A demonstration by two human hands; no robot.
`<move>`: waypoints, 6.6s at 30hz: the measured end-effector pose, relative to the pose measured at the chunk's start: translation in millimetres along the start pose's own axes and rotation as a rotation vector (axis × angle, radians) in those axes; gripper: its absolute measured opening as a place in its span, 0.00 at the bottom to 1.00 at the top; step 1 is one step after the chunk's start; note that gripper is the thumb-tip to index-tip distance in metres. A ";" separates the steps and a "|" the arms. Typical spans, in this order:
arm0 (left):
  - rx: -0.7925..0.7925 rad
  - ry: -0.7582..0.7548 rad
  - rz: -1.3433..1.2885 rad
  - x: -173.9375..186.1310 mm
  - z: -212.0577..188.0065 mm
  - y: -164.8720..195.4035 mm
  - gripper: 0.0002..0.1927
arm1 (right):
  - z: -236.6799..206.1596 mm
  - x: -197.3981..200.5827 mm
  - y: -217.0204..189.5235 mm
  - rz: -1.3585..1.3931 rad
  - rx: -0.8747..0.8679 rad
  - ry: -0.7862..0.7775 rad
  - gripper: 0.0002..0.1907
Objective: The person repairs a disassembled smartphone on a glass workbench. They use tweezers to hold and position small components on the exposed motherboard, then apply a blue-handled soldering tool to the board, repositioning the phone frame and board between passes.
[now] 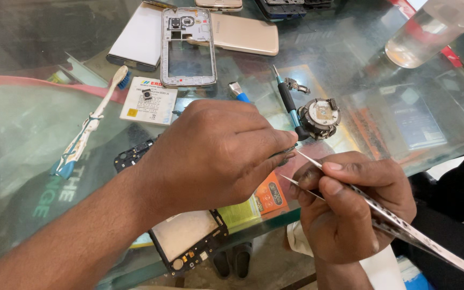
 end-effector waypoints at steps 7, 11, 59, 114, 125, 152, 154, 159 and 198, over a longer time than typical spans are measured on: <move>0.005 -0.004 0.003 -1.9 -4.6 -3.3 0.08 | 5.1 -8.7 -0.2 -0.065 0.010 -0.037 0.06; -0.029 -0.003 0.073 -3.8 -5.6 -5.6 0.06 | 5.7 -23.3 -5.6 -0.261 0.038 -0.087 0.05; -0.066 0.033 0.098 1.1 3.6 8.9 0.09 | -16.0 -8.8 -3.4 -0.269 0.112 0.017 0.04; -0.041 0.039 0.019 -4.8 0.6 1.7 0.08 | -7.8 -10.9 -8.6 -0.275 0.021 -0.127 0.03; -0.035 0.063 0.094 -3.4 -1.1 3.0 0.09 | -2.4 -24.2 -8.5 -0.360 0.095 -0.178 0.02; -0.132 0.205 0.248 31.3 31.6 30.1 0.06 | -0.7 -1.0 -5.4 0.067 -0.031 0.035 0.06; -0.137 0.163 0.165 18.6 21.0 20.6 0.06 | 0.0 -0.1 -3.2 -0.016 0.062 0.017 0.10; -0.027 0.084 -0.001 2.4 -2.2 2.2 0.07 | -6.9 0.4 -2.6 -0.104 0.097 -0.018 0.12; -0.055 0.039 0.026 4.5 4.3 9.0 0.07 | 6.8 -1.2 -2.6 0.176 -0.190 -0.112 0.03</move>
Point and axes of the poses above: each hand's wrist, its own z-axis towards the middle knuckle, its own x-axis out of the back of the hand, y = z × x, the point moved 1 cm from there along z, towards the middle knuckle, and after that the axes turned 11 degrees about x, right-handed, at the moved point
